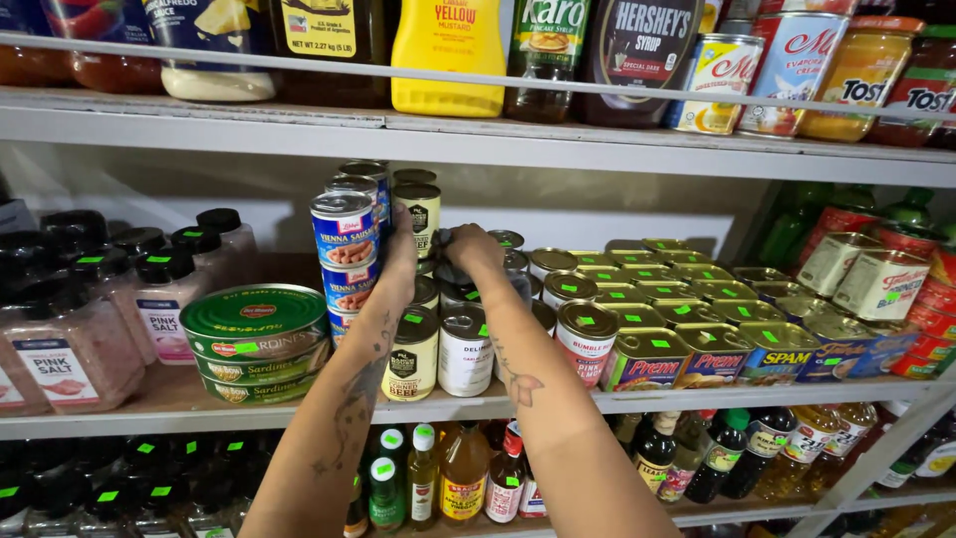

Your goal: The person is wiping canned food items with a cloth and organizing them onto a grocery store shelf.

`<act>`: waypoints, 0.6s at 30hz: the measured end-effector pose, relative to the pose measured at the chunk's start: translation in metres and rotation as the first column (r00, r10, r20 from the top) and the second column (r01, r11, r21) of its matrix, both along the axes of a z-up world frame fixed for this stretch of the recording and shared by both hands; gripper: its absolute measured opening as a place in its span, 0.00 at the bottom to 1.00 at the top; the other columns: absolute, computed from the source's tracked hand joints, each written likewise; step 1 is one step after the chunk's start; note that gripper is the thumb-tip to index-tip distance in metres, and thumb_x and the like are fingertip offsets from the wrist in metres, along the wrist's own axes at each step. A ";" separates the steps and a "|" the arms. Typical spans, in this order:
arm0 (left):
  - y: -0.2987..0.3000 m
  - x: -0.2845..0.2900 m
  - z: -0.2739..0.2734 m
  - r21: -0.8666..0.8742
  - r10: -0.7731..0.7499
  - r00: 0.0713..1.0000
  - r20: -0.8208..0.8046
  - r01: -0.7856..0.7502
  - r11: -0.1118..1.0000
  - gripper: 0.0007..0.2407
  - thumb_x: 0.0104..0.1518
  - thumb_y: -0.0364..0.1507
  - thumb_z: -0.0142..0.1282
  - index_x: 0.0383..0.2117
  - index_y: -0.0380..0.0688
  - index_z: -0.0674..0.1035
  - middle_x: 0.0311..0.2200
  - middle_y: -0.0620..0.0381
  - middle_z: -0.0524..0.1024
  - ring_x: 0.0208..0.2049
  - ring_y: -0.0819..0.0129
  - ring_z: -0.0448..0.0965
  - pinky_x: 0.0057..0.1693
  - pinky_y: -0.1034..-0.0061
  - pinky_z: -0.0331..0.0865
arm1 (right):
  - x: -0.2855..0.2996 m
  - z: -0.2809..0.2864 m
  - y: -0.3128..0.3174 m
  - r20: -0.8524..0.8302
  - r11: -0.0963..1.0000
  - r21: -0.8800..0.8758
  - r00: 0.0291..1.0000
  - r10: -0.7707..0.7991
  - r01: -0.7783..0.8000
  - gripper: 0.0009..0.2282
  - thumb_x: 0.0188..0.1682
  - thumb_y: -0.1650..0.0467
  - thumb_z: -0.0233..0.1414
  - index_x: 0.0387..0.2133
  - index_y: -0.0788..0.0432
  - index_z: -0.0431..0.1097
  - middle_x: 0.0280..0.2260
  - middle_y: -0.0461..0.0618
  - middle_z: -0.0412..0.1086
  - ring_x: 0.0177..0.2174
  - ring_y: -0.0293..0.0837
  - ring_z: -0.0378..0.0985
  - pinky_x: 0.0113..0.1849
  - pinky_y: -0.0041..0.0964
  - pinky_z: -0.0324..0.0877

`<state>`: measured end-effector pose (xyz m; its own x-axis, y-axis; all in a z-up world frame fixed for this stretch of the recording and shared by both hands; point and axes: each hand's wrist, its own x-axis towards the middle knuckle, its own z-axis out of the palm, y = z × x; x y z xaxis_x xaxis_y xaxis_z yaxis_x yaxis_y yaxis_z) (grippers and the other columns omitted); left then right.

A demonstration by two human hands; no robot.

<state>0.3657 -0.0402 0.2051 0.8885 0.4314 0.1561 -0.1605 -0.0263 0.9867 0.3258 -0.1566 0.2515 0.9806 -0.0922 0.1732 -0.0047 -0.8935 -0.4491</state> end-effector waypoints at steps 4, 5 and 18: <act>-0.001 0.014 -0.003 0.060 -0.009 1.000 -0.028 0.010 0.998 0.33 0.63 0.57 0.40 0.68 0.49 0.65 0.70 0.54 0.58 0.71 0.56 0.55 0.74 0.59 0.46 | 0.008 0.000 0.000 -0.026 1.000 -0.023 1.000 0.010 -0.010 0.21 0.47 0.69 0.46 0.55 0.53 0.73 0.54 0.56 0.72 0.55 0.65 0.72 0.54 0.66 0.66; 0.000 0.010 -0.003 0.055 -0.012 1.000 -0.022 0.013 0.998 0.33 0.63 0.57 0.38 0.68 0.49 0.65 0.70 0.53 0.58 0.71 0.56 0.55 0.74 0.59 0.46 | 0.013 -0.004 0.000 -0.035 0.999 -0.039 0.999 0.010 -0.011 0.21 0.47 0.68 0.47 0.54 0.53 0.73 0.54 0.56 0.72 0.55 0.65 0.72 0.54 0.66 0.66; -0.002 -0.124 0.046 0.175 -0.429 0.893 0.138 0.404 0.898 0.32 0.64 0.54 0.43 0.68 0.46 0.64 0.66 0.47 0.65 0.65 0.58 0.67 0.70 0.60 0.57 | 0.048 0.003 -0.040 -0.002 0.999 0.015 0.999 -0.041 0.041 0.18 0.49 0.63 0.50 0.51 0.55 0.75 0.51 0.57 0.75 0.54 0.62 0.74 0.53 0.60 0.70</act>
<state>0.2421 -0.0419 0.2514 0.9365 -0.0096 0.3505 -0.3505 -0.0538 0.9350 0.3734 -0.1966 0.2549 0.9761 -0.1348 0.1702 -0.0417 -0.8858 -0.4622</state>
